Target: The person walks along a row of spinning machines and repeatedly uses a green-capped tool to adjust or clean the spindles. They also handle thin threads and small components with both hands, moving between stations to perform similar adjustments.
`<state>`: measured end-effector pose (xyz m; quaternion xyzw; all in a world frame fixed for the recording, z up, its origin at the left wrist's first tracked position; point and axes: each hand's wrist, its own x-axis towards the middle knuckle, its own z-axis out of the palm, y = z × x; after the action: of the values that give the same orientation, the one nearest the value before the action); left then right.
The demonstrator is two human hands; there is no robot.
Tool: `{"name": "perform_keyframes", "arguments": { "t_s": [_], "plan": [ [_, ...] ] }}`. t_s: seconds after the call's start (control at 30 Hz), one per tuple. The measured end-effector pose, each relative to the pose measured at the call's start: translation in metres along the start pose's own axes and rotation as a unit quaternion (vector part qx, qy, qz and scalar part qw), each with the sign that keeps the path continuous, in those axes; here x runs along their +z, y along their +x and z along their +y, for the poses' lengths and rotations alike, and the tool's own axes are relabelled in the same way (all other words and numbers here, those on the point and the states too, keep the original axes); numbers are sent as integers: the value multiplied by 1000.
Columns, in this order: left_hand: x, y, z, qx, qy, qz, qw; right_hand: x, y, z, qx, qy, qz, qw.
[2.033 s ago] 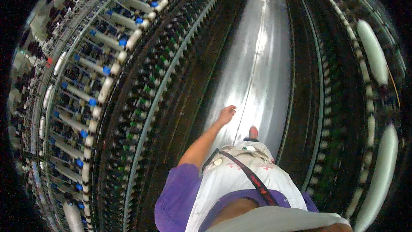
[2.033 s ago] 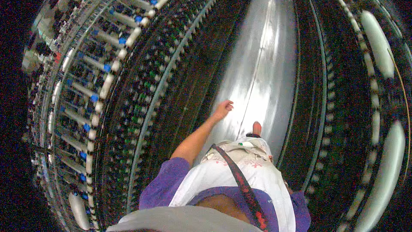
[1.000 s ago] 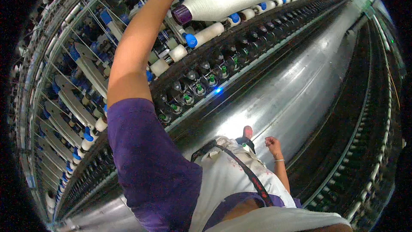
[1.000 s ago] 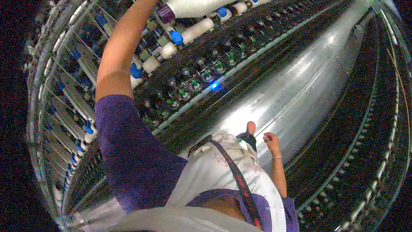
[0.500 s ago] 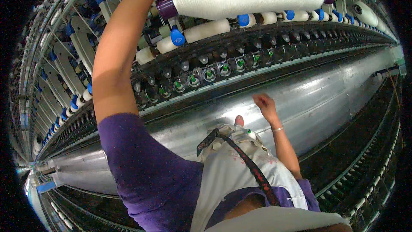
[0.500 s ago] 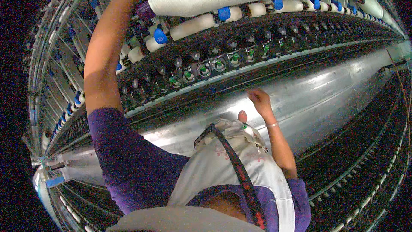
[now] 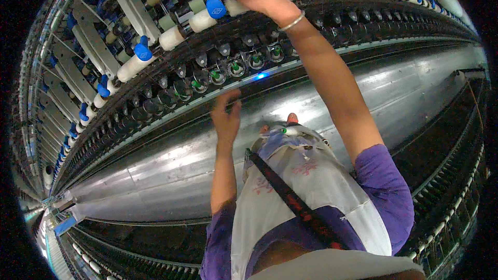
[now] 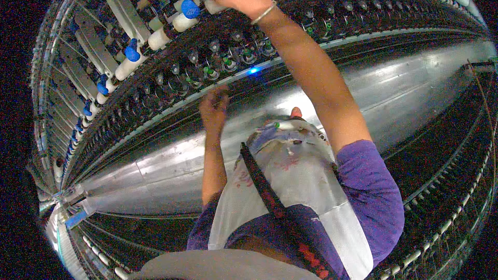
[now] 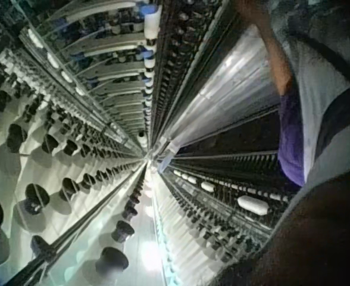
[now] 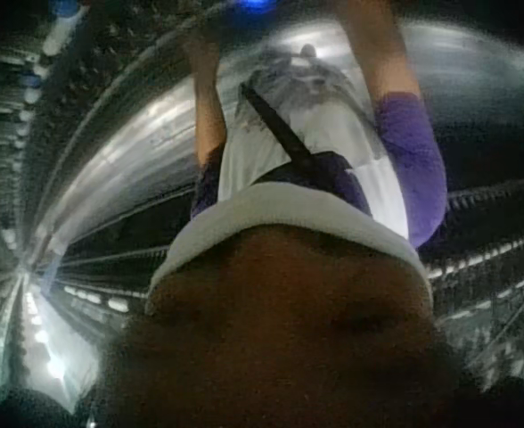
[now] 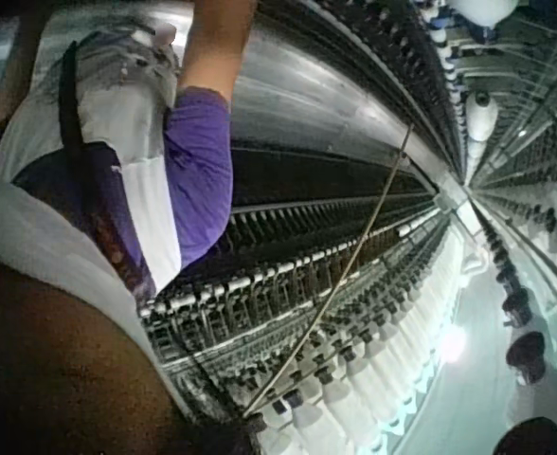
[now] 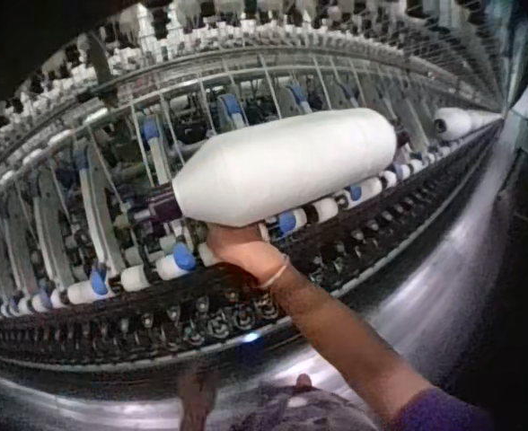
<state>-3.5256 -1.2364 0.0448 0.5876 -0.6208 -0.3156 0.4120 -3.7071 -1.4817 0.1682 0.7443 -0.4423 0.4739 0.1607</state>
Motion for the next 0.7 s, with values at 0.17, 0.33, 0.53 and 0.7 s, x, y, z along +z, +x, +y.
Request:
{"name": "perform_keyframes", "arguments": {
  "t_s": [0.17, 0.33, 0.53, 0.7],
  "plan": [
    [30, -91, -116, -84, -10, -169, 982, 54, 5, 39, -51, -10, -127, 991],
    [35, -119, -145, -171, -67, -333, 925, 55, -1, 45, -59, -139, -178, 972],
    [16, -114, -120, -104, -42, -309, 944, 19, -2, 25, 36, -6, -74, 997],
    [10, -114, -117, -234, -65, -517, 821, 10, 1, 15, 12, -31, -98, 995]
  ]
}}
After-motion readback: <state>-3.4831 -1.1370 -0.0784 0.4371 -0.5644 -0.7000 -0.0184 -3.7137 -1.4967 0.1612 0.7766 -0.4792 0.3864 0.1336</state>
